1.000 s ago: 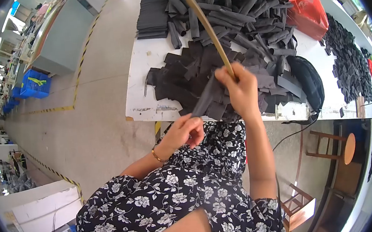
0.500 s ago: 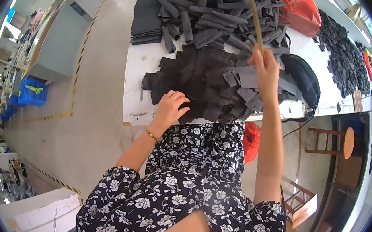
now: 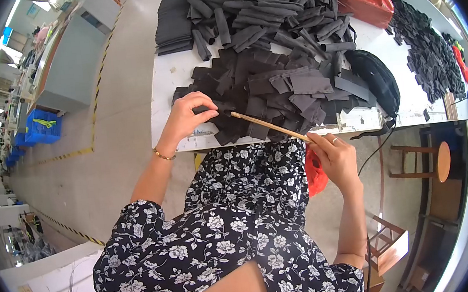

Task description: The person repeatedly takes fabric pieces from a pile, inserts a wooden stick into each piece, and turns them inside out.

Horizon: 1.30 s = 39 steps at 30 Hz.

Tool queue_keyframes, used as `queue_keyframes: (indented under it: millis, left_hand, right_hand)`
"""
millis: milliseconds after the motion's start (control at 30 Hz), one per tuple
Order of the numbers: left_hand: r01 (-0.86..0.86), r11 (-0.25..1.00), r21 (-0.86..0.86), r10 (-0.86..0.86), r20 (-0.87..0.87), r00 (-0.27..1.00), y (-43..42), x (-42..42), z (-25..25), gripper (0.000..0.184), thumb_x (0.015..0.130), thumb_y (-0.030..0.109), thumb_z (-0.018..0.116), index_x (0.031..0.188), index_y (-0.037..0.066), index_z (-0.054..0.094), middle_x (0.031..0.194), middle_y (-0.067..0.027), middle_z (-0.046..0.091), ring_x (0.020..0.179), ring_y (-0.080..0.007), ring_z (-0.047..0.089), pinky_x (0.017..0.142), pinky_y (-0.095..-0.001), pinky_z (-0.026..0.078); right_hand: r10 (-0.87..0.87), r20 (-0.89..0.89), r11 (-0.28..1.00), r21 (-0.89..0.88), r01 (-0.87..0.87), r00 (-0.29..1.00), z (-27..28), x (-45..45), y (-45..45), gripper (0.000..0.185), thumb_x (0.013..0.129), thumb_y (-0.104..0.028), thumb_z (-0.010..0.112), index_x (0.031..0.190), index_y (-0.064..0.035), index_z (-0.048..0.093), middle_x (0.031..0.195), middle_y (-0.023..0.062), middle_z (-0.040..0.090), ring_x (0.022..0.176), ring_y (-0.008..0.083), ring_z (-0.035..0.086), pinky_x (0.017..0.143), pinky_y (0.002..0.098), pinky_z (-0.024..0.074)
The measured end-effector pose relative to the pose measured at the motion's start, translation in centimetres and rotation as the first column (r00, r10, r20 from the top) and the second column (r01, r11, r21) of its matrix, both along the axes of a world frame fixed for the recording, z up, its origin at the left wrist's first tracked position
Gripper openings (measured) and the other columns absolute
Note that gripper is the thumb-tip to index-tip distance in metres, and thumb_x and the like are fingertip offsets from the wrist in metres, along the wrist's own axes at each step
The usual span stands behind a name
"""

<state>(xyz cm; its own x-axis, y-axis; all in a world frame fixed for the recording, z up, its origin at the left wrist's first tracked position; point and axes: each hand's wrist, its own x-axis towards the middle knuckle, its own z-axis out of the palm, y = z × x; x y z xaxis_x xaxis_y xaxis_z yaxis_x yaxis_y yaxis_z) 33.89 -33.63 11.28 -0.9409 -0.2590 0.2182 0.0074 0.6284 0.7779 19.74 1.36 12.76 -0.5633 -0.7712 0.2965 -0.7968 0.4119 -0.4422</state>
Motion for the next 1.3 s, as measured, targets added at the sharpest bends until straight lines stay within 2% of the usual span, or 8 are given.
queue_keyframes:
  millis: [200,400,500,567,867,1000,1167,1300]
  left_hand:
    - [0.13,0.973,-0.189,-0.138,-0.03,0.99,1.6,-0.9,1.3,0.012,0.074,0.011,0.075,0.081,0.004,0.069,0.083,-0.0036,0.066,0.088,-0.0195,0.061,0.082,-0.0322,0.047]
    - [-0.036,0.824,-0.565,-0.254,-0.427,0.868,8.3,-1.7,5.1,0.026,0.073,0.029,0.074,0.092,0.012,0.066,0.125,-0.0054,0.052,0.123,-0.0252,0.043,0.1,-0.0442,0.033]
    - [0.059,0.912,0.405,0.166,-0.498,0.851,5.8,-1.0,1.4,0.075,0.076,0.036,0.077,0.132,0.005,0.037,0.131,-0.0116,0.046,0.12,-0.0248,0.047,0.095,-0.0447,0.043]
    - [0.355,0.223,0.908,0.164,-0.394,0.904,5.5,-1.8,-2.6,0.071,0.081,0.032,0.076,0.135,0.002,0.041,0.124,-0.0154,0.053,0.109,-0.0257,0.058,0.081,-0.0423,0.055]
    - [0.084,-0.032,0.996,0.348,-0.068,0.935,8.1,-3.2,-2.8,0.028,0.09,0.029,0.067,0.096,0.001,0.065,0.077,-0.0088,0.067,0.061,-0.0202,0.065,0.056,-0.0332,0.054]
    - [-0.039,0.076,0.996,0.455,0.0,0.89,6.2,-3.5,-1.7,0.028,0.09,0.026,0.067,0.09,-0.002,0.064,0.063,-0.0048,0.06,0.039,-0.0081,0.044,0.036,-0.0211,0.029]
    - [0.081,0.067,0.994,0.501,-0.103,0.859,4.6,-4.5,-0.7,0.031,0.092,0.034,0.064,0.085,0.004,0.061,0.05,0.0019,0.047,0.034,-0.0057,0.03,0.034,-0.0221,0.019]
    - [0.017,0.117,0.993,0.586,-0.083,0.806,3.4,-5.4,1.1,0.034,0.093,0.041,0.06,0.089,0.008,0.056,0.048,0.0054,0.037,0.035,-0.0046,0.025,0.036,-0.0225,0.021]
  right_hand:
    - [0.059,-0.103,0.998,0.02,-0.057,0.993,-0.5,0.2,-2.3,0.021,0.084,-0.017,0.067,0.105,-0.0131,0.067,0.07,0.0058,0.057,0.062,0.0246,0.062,0.054,0.0375,0.0484]
    - [0.243,0.636,0.95,-0.31,-0.046,0.732,-4.0,3.0,-8.3,0.03,0.093,-0.004,0.053,0.123,-0.0036,0.059,0.069,0.0044,0.057,0.062,0.0112,0.054,0.059,0.0258,0.0448]
    - [0.287,0.844,0.922,-0.372,0.109,0.454,-4.1,4.7,-9.0,0.022,0.1,-0.015,0.048,0.114,-0.0018,0.06,0.066,-0.0054,0.048,0.058,0.0021,0.039,0.051,0.0186,0.0317]
    - [0.346,0.859,0.915,-0.398,0.066,0.378,-4.9,5.6,-9.8,0.02,0.101,-0.018,0.048,0.107,-0.0035,0.06,0.066,-0.0061,0.048,0.055,0.0011,0.038,0.048,0.0179,0.0291]
    - [0.008,0.571,0.948,-0.266,0.176,0.821,-8.0,9.5,-10.3,0.018,0.099,-0.011,0.047,0.1,0.0008,0.06,0.057,0.0076,0.049,0.05,0.0142,0.05,0.048,0.0313,0.0389]
    - [0.04,0.725,0.98,-0.163,0.115,0.688,-8.0,11.7,-7.6,0.021,0.1,-0.015,0.047,0.094,0.0004,0.06,0.059,-0.0002,0.046,0.052,0.0075,0.042,0.049,0.0256,0.0359]
    - [0.065,0.997,0.995,-0.061,-0.078,0.044,-5.3,10.3,-0.5,0.029,0.102,-0.026,0.044,0.094,-0.0037,0.061,0.061,-0.0063,0.042,0.054,0.004,0.037,0.048,0.0209,0.0291]
    - [0.001,0.997,0.998,0.004,-0.064,0.076,-5.2,10.0,5.3,0.03,0.099,-0.027,0.052,0.09,-0.0023,0.064,0.059,-0.0049,0.047,0.052,0.0038,0.04,0.047,0.0212,0.0307]
